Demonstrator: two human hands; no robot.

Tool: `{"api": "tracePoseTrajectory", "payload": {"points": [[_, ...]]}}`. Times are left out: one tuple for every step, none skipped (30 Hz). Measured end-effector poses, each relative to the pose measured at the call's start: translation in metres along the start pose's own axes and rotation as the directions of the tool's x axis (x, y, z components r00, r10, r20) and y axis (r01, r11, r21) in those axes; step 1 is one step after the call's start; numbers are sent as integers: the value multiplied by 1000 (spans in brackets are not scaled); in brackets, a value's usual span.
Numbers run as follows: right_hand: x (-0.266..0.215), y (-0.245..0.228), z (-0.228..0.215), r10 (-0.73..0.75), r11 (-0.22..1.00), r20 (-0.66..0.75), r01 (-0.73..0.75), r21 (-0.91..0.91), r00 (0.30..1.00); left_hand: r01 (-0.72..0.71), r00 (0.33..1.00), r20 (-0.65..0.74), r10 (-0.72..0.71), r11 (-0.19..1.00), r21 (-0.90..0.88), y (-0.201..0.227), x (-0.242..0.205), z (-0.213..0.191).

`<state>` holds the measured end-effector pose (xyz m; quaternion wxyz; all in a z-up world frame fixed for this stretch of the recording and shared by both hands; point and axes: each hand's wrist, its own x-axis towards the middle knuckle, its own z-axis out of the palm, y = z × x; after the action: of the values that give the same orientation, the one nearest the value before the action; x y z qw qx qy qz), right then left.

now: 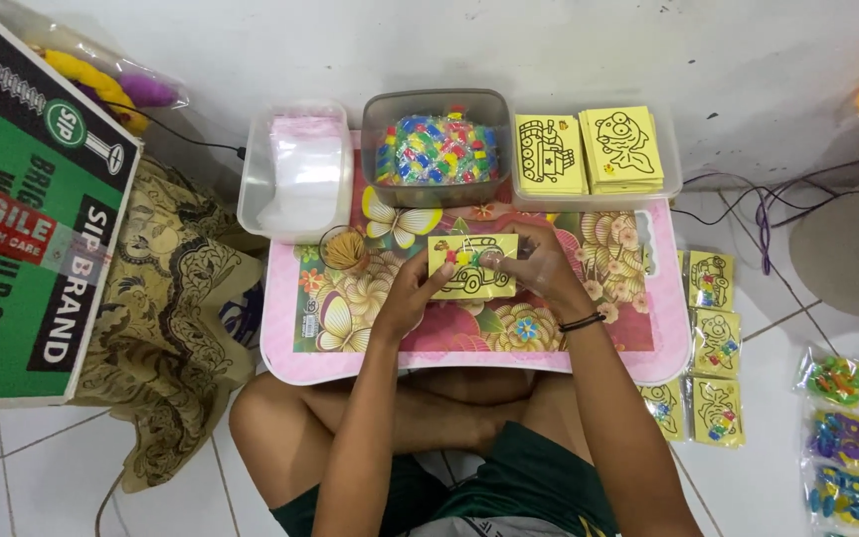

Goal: The person assembles small toy kits by placing a printed card and a plastic animal figurine into a clear plastic bag and sealing it.

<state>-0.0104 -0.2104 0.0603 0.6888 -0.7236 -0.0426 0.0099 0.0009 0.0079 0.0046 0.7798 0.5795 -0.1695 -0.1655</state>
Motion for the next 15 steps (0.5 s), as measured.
{"api": "tracePoseTrajectory", "payload": {"points": [[0,-2,2,-1,1000,3,1,2,1000,-1,1000,-3,1,1000,2,0,-2,0],[-1,-3,3,-44,999,-2,44,-19,999,1,999,-35,-1,1000,20,-1,-3,1],[-2,-5,3,-88,995,-7,88,-40,996,4,998,-67,-2,999,38,-2,-5,1],[-1,9,0,-89,995,-6,88,-40,996,3,998,-68,-1,999,38,-3,-5,1],[0,22,-3,-86,995,-12,86,-45,996,-2,997,-78,5,999,35,-3,-5,1],[1,35,-7,-85,995,-18,84,-49,996,-8,996,-88,11,999,33,-3,-4,2],[0,37,-12,-87,995,-17,86,-49,996,-10,996,-88,13,999,34,-2,-3,3],[-1,40,-16,-44,999,15,44,-29,999,-8,996,-86,11,999,34,-1,-3,3],[-2,43,-20,0,1000,48,1,-11,999,-7,996,-84,10,999,34,-1,-4,4],[-2,38,-17,1,1000,48,-1,-10,999,-5,996,-84,8,999,33,-3,-2,3],[-3,33,-14,-11,1000,56,10,5,998,-4,996,-85,8,999,45,-6,-1,3],[-3,29,-10,-23,1000,61,22,21,998,-2,997,-83,6,998,57,-9,2,1],[-4,23,-8,-22,1000,58,20,22,998,1,997,-80,4,998,57,-9,0,2],[-3,17,-6,-20,1000,48,20,15,999,4,997,-82,1,998,62,-9,-2,1],[-3,11,-4,-19,1000,38,19,7,999,7,996,-85,-2,998,66,-10,-3,1]]}}
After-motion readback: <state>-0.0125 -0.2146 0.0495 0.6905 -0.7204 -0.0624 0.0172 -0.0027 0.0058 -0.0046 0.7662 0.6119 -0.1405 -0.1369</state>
